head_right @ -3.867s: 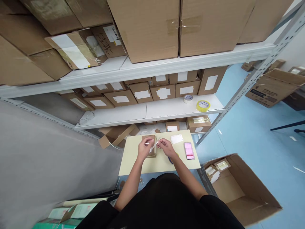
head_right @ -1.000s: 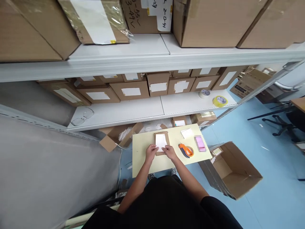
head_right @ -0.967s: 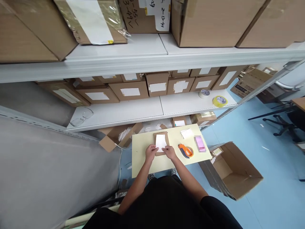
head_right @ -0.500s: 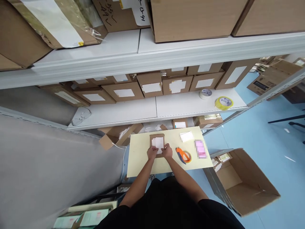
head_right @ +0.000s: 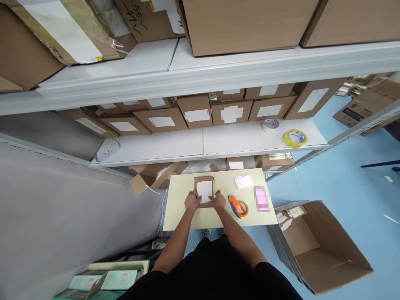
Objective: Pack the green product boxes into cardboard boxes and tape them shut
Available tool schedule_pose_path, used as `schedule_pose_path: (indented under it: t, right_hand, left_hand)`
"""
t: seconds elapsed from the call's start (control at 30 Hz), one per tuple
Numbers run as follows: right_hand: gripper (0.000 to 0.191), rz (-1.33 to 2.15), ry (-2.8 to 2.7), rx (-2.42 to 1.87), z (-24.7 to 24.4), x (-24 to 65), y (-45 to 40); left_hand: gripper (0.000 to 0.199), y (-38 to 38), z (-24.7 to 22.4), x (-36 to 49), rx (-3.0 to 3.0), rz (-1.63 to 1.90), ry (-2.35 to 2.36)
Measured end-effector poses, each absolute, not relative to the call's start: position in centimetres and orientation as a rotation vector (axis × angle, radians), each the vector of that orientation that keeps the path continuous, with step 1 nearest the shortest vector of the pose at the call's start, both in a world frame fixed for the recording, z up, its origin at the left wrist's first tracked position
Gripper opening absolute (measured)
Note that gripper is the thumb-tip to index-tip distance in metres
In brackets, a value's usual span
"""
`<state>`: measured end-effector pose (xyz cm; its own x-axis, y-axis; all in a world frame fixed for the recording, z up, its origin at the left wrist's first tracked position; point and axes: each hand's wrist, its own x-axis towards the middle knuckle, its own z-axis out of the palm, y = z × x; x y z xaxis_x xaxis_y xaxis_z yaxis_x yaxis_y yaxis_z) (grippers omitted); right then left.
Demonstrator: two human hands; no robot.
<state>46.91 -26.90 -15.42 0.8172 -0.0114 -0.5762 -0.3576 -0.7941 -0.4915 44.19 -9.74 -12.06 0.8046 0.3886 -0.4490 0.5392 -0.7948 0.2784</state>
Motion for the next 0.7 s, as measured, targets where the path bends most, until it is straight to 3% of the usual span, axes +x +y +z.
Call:
schedule_pose_path:
  t: [0.17,0.33,0.53,0.7]
  right_hand:
    - [0.053,0.555,0.143,-2.242,-17.4,45.0,-26.3]
    - [0.058,0.461,0.205,-2.089,-18.0,43.0,-24.5]
    - [0.050,0.295,-0.055,-2.041,-16.2,42.2,-21.6]
    - [0.060,0.409,0.265,-2.010,-15.9,41.7,-19.1]
  left_hand:
    - [0.061,-10.4,-13.9,43.9,2.644,-0.532,0.154]
    - [0.070,-9.9,-15.9,43.8,2.385,-0.388,0.250]
    - [0.074,-2.5,-15.9,41.5,1.940,-0.193,0.481]
    - [0.093,1.6,-15.6,37.9,1.687,-0.188,0.596]
